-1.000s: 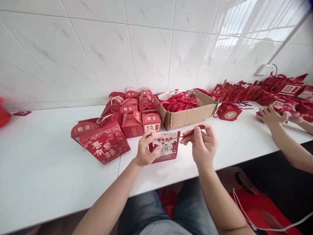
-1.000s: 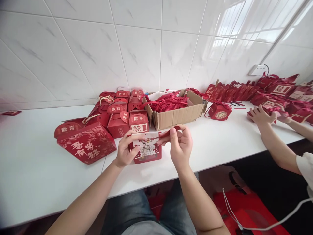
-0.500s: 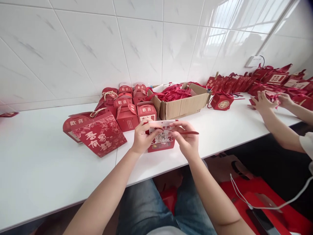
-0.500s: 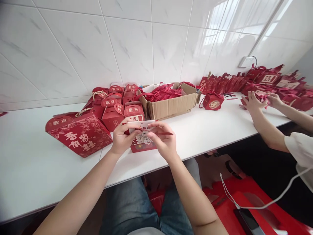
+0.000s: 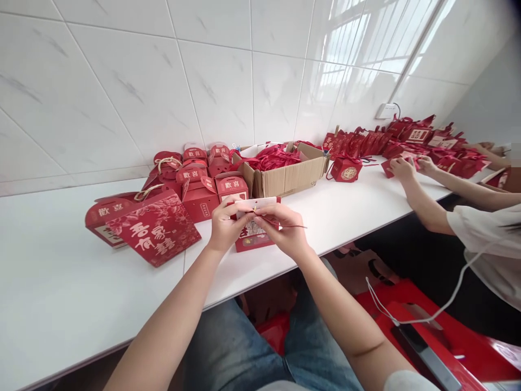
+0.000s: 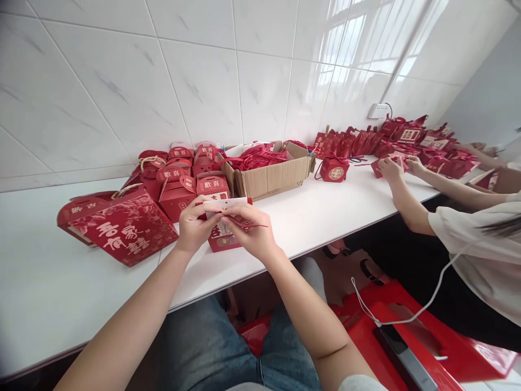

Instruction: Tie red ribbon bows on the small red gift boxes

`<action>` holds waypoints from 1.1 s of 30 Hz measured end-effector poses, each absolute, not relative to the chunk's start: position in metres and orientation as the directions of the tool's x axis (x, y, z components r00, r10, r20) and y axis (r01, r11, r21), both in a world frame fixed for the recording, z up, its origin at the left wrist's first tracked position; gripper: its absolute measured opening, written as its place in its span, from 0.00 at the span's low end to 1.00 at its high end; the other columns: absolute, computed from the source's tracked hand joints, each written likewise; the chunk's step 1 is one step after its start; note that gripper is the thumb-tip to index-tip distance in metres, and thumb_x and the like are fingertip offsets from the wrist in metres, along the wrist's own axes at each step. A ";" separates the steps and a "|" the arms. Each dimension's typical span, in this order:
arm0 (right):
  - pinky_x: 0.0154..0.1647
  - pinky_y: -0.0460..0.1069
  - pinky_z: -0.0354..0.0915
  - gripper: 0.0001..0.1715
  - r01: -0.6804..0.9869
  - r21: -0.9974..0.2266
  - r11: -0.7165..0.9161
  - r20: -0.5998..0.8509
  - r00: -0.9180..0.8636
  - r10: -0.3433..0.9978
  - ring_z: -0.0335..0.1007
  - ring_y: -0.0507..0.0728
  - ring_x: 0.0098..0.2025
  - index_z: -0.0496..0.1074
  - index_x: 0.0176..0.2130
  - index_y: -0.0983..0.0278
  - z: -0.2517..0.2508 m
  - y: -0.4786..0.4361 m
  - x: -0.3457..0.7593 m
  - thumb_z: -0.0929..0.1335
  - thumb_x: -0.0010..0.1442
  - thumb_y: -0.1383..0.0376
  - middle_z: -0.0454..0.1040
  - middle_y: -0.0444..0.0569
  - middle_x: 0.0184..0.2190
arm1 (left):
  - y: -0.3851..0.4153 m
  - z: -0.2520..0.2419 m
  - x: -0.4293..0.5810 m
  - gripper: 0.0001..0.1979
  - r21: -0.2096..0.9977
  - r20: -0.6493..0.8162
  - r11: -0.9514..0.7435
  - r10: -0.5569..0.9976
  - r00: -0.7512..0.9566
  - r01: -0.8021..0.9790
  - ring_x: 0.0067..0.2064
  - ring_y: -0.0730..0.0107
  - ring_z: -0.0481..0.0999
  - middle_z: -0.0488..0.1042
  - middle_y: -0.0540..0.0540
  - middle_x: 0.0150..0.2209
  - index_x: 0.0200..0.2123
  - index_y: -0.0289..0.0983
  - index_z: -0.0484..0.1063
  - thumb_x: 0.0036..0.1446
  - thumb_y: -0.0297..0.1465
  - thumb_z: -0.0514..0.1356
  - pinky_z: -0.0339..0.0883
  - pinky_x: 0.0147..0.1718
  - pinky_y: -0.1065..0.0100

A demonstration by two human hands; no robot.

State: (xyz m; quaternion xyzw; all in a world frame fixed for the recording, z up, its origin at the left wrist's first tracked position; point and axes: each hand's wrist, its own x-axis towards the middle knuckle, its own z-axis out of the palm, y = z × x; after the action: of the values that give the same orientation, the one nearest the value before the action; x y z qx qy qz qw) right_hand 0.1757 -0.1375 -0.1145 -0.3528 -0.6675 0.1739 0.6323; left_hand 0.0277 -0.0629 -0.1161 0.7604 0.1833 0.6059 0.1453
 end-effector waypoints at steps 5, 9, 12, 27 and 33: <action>0.36 0.49 0.71 0.07 0.256 -0.716 0.649 0.686 0.089 0.722 0.74 0.54 0.35 0.74 0.36 0.61 -0.114 -0.137 0.171 0.70 0.56 0.61 0.78 0.49 0.35 | -0.064 -0.115 0.028 0.14 0.472 0.851 -0.872 0.489 0.191 0.132 0.27 0.73 0.70 0.68 0.50 0.24 0.23 0.37 0.75 0.50 0.41 0.66 0.64 0.25 0.71; 0.37 0.49 0.72 0.08 0.207 -0.751 0.627 0.658 0.152 0.738 0.74 0.54 0.35 0.74 0.37 0.61 -0.110 -0.139 0.165 0.71 0.54 0.62 0.78 0.49 0.35 | -0.067 -0.115 0.028 0.16 0.442 0.868 -0.883 0.466 0.174 0.160 0.25 0.75 0.67 0.65 0.51 0.23 0.21 0.37 0.73 0.51 0.42 0.65 0.61 0.23 0.72; 0.37 0.49 0.72 0.04 0.209 -0.757 0.619 0.653 0.199 0.731 0.74 0.54 0.35 0.75 0.33 0.62 -0.104 -0.142 0.164 0.70 0.53 0.66 0.77 0.49 0.34 | -0.071 -0.116 0.034 0.16 0.418 0.880 -0.892 0.444 0.167 0.171 0.25 0.75 0.66 0.65 0.51 0.24 0.20 0.37 0.71 0.52 0.41 0.64 0.60 0.23 0.72; 0.28 0.46 0.67 0.02 0.055 -0.948 0.313 0.317 0.172 0.933 0.70 0.51 0.27 0.72 0.26 0.64 -0.082 -0.145 0.195 0.70 0.48 0.67 0.74 0.44 0.25 | -0.073 -0.112 0.055 0.15 0.493 0.819 -0.848 0.528 0.224 0.197 0.26 0.74 0.66 0.66 0.51 0.24 0.21 0.38 0.71 0.48 0.42 0.67 0.60 0.23 0.72; 0.29 0.46 0.68 0.08 -0.017 -0.934 0.356 0.355 0.064 0.933 0.71 0.51 0.27 0.72 0.31 0.64 -0.092 -0.141 0.203 0.71 0.53 0.61 0.74 0.45 0.26 | -0.064 -0.110 0.053 0.14 0.488 0.799 -0.848 0.529 0.285 0.206 0.28 0.71 0.69 0.70 0.51 0.26 0.26 0.39 0.74 0.46 0.44 0.68 0.65 0.30 0.69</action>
State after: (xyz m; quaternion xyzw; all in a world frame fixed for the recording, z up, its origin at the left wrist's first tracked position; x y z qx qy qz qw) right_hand 0.2032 -0.1410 -0.0920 -0.4087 -0.5599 0.3933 0.6039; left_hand 0.0527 -0.0639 -0.1096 0.7880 0.2330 0.5507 0.1468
